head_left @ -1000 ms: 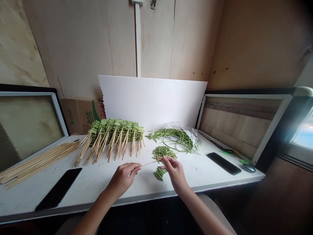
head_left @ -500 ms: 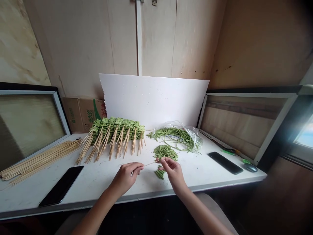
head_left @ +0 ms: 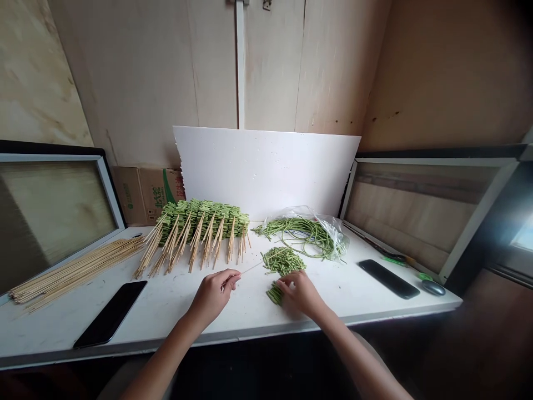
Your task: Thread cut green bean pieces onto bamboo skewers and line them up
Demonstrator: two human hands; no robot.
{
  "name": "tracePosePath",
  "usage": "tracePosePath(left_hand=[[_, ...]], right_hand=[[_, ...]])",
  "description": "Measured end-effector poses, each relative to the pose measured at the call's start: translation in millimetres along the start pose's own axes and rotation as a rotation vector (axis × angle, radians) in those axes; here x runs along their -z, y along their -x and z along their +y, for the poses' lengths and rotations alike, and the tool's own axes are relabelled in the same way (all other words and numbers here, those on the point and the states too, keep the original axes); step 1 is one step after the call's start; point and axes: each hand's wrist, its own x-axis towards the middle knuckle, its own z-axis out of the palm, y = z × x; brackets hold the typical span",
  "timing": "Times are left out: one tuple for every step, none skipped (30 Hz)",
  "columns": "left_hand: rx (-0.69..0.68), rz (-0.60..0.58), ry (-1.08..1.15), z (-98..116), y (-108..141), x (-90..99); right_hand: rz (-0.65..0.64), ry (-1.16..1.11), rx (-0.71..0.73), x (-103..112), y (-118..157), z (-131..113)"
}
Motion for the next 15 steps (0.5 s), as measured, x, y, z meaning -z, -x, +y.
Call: tracePosePath(left_hand=[[0.000,-0.004,-0.003,-1,0,-0.5],[-0.001,-0.006,-0.004,-1,0,-1.0],[-0.005,-0.007,-0.006,-2,0,-1.3],[-0.009,-0.007,-0.007,-2,0,-1.6],[-0.011,-0.008,-0.009,-2,0,-1.7],[-0.012,-0.008,-0.011,-2,0,-1.7],[-0.011,-0.007,-0.013,-2,0,-1.6],[-0.009,-0.006,-0.016,-3,0,-1.3],[-0.007,-0.005,-0.018,-3,0,-1.0],[-0.005,-0.003,-0.021,-3,0,-0.6],[-0.004,-0.001,-0.021,-3,-1,0.0],[-0.003,0.002,-0.019,-3,-1,0.5],[-0.002,0.006,-0.015,-3,-1,1.1],[-0.002,0.010,-0.010,-4,-1,1.7],[-0.001,0.012,-0.002,-4,-2,2.3]], right_hand=[[0.012,0.028,0.000,-6,0,-1],[0.026,0.051,0.000,-11,-1,-2],[0.041,0.064,-0.003,-16,-1,-2],[0.056,0.061,-0.008,-19,-1,-2],[0.064,0.044,-0.014,-21,-2,-1],[0.069,0.013,-0.018,-22,-2,0],[0.077,-0.033,-0.023,-22,-3,1],[0.089,-0.088,-0.030,-21,-4,2],[0.104,-0.142,-0.037,-18,-6,4],[0.115,-0.185,-0.043,-15,-7,5],[0.126,-0.228,-0.054,-9,-9,7],[0.138,-0.282,-0.070,-3,-12,9],[0.148,-0.343,-0.090,4,-14,11],[0.162,-0.442,-0.122,11,-16,14],[0.176,-0.560,-0.159,18,-18,17]])
